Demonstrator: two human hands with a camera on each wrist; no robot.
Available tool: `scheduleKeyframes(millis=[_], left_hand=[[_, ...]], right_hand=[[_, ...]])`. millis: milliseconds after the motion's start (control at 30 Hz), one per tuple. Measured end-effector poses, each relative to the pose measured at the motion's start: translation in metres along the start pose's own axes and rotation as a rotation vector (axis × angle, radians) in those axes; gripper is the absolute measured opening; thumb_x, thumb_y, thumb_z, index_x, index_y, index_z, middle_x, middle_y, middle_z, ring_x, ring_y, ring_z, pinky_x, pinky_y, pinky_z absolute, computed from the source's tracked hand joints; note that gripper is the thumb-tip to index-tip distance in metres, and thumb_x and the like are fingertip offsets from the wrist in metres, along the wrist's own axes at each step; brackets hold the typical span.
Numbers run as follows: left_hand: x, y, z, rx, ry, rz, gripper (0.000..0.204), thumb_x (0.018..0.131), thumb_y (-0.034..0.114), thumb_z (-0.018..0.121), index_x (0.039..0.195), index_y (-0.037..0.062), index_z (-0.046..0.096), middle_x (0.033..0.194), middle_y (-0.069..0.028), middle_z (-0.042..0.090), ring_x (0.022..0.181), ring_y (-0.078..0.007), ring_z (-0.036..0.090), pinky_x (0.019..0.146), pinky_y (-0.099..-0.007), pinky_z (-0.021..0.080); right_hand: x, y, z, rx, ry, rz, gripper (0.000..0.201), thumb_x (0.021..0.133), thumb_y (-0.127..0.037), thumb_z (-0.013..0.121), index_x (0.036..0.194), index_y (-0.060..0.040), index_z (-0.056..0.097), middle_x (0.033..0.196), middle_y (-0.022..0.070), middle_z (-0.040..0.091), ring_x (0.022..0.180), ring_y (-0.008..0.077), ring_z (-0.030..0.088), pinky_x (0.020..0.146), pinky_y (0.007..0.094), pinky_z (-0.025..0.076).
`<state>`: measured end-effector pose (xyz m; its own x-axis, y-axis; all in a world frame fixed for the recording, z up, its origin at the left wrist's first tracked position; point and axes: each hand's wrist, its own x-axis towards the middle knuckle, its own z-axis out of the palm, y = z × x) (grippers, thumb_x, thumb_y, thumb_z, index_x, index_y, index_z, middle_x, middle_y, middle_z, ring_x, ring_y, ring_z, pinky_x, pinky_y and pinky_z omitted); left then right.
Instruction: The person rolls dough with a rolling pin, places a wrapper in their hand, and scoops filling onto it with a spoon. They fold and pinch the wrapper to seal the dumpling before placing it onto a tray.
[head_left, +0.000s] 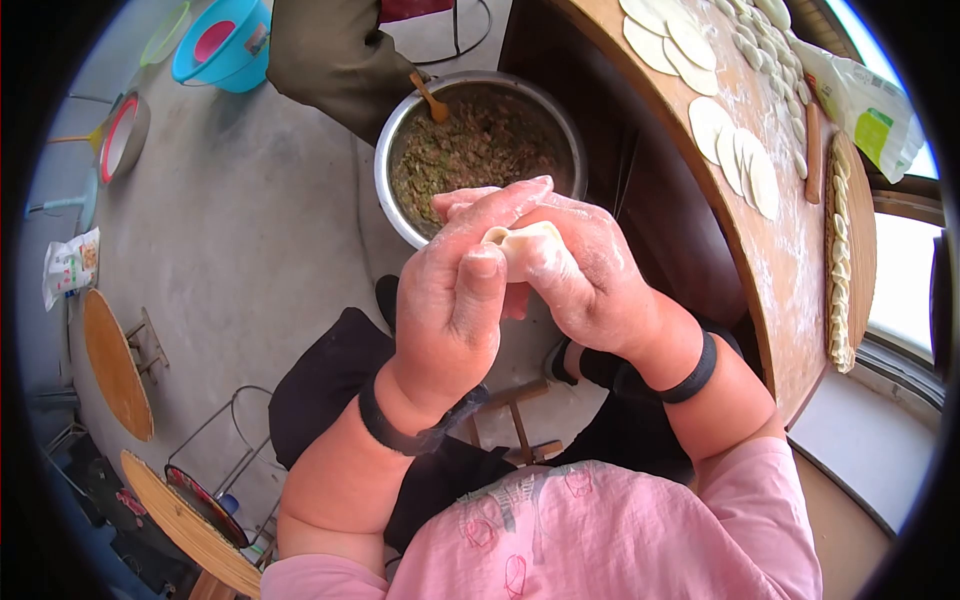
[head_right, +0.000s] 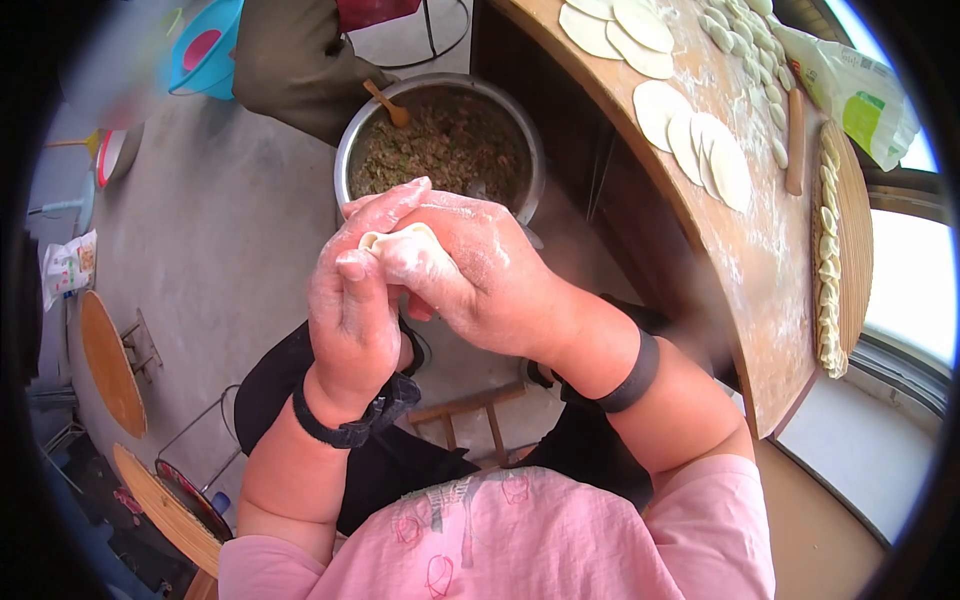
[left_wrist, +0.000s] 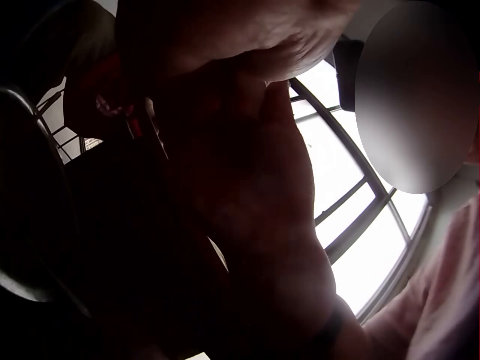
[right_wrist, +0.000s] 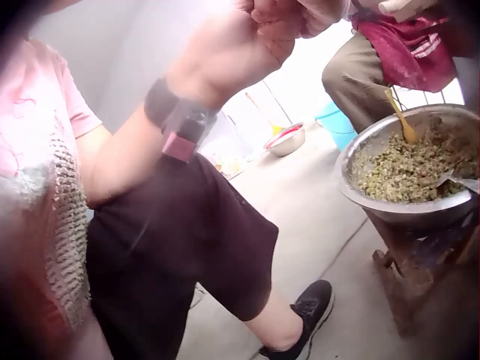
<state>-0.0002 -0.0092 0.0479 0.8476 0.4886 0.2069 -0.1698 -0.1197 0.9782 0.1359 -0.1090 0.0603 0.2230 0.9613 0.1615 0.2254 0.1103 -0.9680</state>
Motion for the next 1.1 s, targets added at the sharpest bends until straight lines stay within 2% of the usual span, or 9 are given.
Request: scheduleKeyframes(millis=[100, 200, 267, 400, 500, 567, 733, 967, 1100], left_hand=[[0.0, 0.005, -0.002, -0.072, -0.068, -0.089, 0.06, 0.11, 0.043, 0.028, 0.129, -0.0046, 0.058, 0.13, -0.016, 0.059, 0.092, -0.0174, 0.063, 0.072, -0.0268, 0.053], [0.002, 0.005, 0.004, -0.144, -0.051, -0.15, 0.057, 0.111, 0.04, 0.026, 0.126, -0.0037, 0.059, 0.127, -0.0148, 0.061, 0.08, -0.0139, 0.061, 0.059, -0.0228, 0.049], [0.004, 0.008, 0.006, -0.198, -0.035, -0.193, 0.054, 0.111, 0.036, 0.026, 0.124, -0.0029, 0.06, 0.122, -0.0136, 0.062, 0.081, -0.0138, 0.061, 0.059, -0.023, 0.049], [0.006, 0.007, 0.01, -0.246, 0.015, -0.224, 0.048, 0.111, 0.028, 0.026, 0.119, -0.0016, 0.062, 0.116, -0.0112, 0.065, 0.082, -0.0121, 0.061, 0.059, -0.0228, 0.049], [0.002, 0.002, 0.012, -0.071, 0.068, -0.176, 0.042, 0.108, 0.021, 0.028, 0.117, -0.0021, 0.062, 0.113, -0.0133, 0.067, 0.088, -0.0178, 0.064, 0.07, -0.0279, 0.051], [0.0, -0.005, 0.011, 0.134, 0.076, 0.012, 0.04, 0.106, 0.019, 0.03, 0.114, -0.0026, 0.063, 0.112, -0.0154, 0.067, 0.094, -0.0233, 0.064, 0.081, -0.0321, 0.05], [0.0, -0.002, 0.012, 0.144, 0.068, 0.023, 0.039, 0.102, 0.016, 0.032, 0.108, -0.0029, 0.065, 0.11, -0.0183, 0.067, 0.105, -0.0312, 0.061, 0.097, -0.0381, 0.045], [0.0, 0.004, 0.017, 0.157, 0.098, -0.026, 0.038, 0.102, 0.015, 0.033, 0.107, -0.0035, 0.065, 0.11, -0.0185, 0.067, 0.104, -0.031, 0.062, 0.097, -0.0382, 0.046], [-0.001, -0.01, 0.012, 0.275, 0.066, 0.137, 0.034, 0.102, 0.012, 0.034, 0.109, -0.0051, 0.063, 0.11, -0.0196, 0.066, 0.104, -0.0324, 0.062, 0.097, -0.0402, 0.047]], right_hand=[[0.001, 0.002, -0.009, -0.027, -0.103, 0.047, 0.046, 0.105, -0.028, 0.036, 0.109, 0.0036, 0.069, 0.12, 0.0226, 0.068, 0.079, 0.0234, 0.071, 0.072, 0.0329, 0.058], [0.003, -0.003, -0.001, 0.148, -0.04, 0.139, 0.042, 0.106, -0.027, 0.04, 0.102, 0.0049, 0.067, 0.094, 0.0177, 0.068, 0.063, 0.0205, 0.066, 0.06, 0.0314, 0.054], [0.004, -0.007, 0.006, 0.249, 0.036, 0.194, 0.041, 0.106, -0.026, 0.042, 0.1, 0.0059, 0.066, 0.081, 0.0155, 0.068, 0.057, 0.0189, 0.064, 0.055, 0.0305, 0.052], [0.004, -0.007, 0.012, 0.228, 0.119, 0.173, 0.036, 0.104, -0.02, 0.042, 0.102, 0.0078, 0.065, 0.083, 0.0175, 0.068, 0.061, 0.0224, 0.066, 0.058, 0.0328, 0.054], [0.009, 0.017, 0.018, -0.058, 0.184, -0.222, 0.031, 0.1, -0.013, 0.042, 0.103, 0.0087, 0.064, 0.088, 0.0207, 0.068, 0.071, 0.0304, 0.067, 0.066, 0.038, 0.055], [0.008, 0.024, 0.02, -0.201, 0.206, -0.397, 0.03, 0.097, -0.01, 0.042, 0.103, 0.009, 0.064, 0.091, 0.0228, 0.068, 0.079, 0.0357, 0.067, 0.073, 0.0412, 0.055], [0.0, 0.015, 0.023, -0.029, 0.208, -0.17, 0.03, 0.094, -0.008, 0.04, 0.1, 0.0085, 0.065, 0.098, 0.0247, 0.069, 0.089, 0.041, 0.066, 0.085, 0.043, 0.053], [0.0, 0.016, 0.027, -0.222, 0.305, -0.364, 0.03, 0.094, -0.009, 0.041, 0.099, 0.0085, 0.065, 0.099, 0.0241, 0.069, 0.086, 0.0402, 0.066, 0.083, 0.042, 0.054], [0.001, 0.035, 0.025, -0.3, 0.271, -0.436, 0.031, 0.097, -0.013, 0.042, 0.103, 0.0081, 0.064, 0.093, 0.024, 0.069, 0.08, 0.0356, 0.068, 0.073, 0.0402, 0.056]])
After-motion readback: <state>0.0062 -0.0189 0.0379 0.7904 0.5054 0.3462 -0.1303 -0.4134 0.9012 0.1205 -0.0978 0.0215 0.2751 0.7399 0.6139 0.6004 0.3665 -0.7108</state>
